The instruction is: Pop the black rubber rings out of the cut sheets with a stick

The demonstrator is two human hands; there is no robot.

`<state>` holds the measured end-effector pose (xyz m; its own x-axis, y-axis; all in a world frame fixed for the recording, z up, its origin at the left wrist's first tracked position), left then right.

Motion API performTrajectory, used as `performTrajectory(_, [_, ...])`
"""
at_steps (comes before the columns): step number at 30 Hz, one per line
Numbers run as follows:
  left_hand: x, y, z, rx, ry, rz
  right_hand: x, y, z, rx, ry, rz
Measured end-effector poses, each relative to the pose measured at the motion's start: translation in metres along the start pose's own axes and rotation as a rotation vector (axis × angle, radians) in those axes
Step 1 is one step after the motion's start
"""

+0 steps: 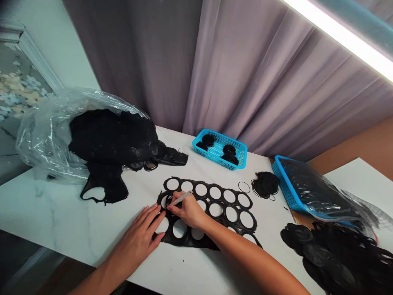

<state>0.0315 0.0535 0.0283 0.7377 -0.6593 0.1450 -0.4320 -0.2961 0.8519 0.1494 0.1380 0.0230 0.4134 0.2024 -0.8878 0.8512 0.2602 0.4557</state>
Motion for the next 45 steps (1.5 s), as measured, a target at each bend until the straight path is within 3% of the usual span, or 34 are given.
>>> performTrajectory(5, [0.000,0.003,-0.001,0.021,0.000,0.004,-0.005,-0.002,0.003,0.017,0.103,0.145])
performTrajectory(12, [0.000,0.001,0.001,0.042,0.013,-0.003,-0.037,-0.031,0.024,-0.070,0.570,0.691])
performTrajectory(15, [-0.001,0.000,0.002,0.050,0.023,-0.006,-0.034,-0.002,-0.002,0.040,0.538,0.841])
performTrajectory(18, [-0.001,0.000,0.003,0.065,0.008,-0.021,-0.018,0.072,-0.042,0.330,0.290,0.866])
performTrajectory(21, [-0.004,0.004,0.001,0.064,0.001,0.001,0.003,0.132,-0.055,0.532,0.065,0.608])
performTrajectory(23, [-0.010,0.007,-0.006,0.032,0.045,0.081,0.017,0.140,-0.052,0.498,-0.048,0.282])
performTrajectory(27, [-0.029,0.011,-0.040,-0.037,0.285,0.418,0.020,0.100,-0.026,0.250,-0.217,-0.328])
performTrajectory(30, [-0.029,0.005,-0.072,-0.080,0.411,0.746,0.003,0.071,-0.002,0.122,-0.281,-0.557])
performTrajectory(32, [-0.019,-0.010,-0.087,-0.187,0.456,1.019,-0.007,0.061,0.012,0.060,-0.307,-0.648])
performTrajectory(36, [0.008,-0.035,-0.100,-0.409,0.560,1.478,-0.009,0.062,0.037,0.065,-0.314,-0.716])
performTrajectory(40, [0.023,-0.038,-0.105,-0.472,0.601,1.575,0.004,0.066,0.062,0.102,-0.354,-0.873])
performTrajectory(45, [0.049,-0.035,-0.108,-0.632,0.573,1.800,0.015,0.064,0.086,0.122,-0.427,-1.118])
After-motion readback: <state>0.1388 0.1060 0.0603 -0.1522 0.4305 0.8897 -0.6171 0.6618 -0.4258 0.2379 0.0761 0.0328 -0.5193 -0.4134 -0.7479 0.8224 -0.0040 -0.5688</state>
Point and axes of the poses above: each hand's wrist, its own z-axis away from the middle knuckle, its own y-axis out of the back of the hand, x = y × z, the point moved 9 cm from there along -z, towards the middle knuckle, and after that the axes turned 6 degrees about x, right-handed, at the moved point
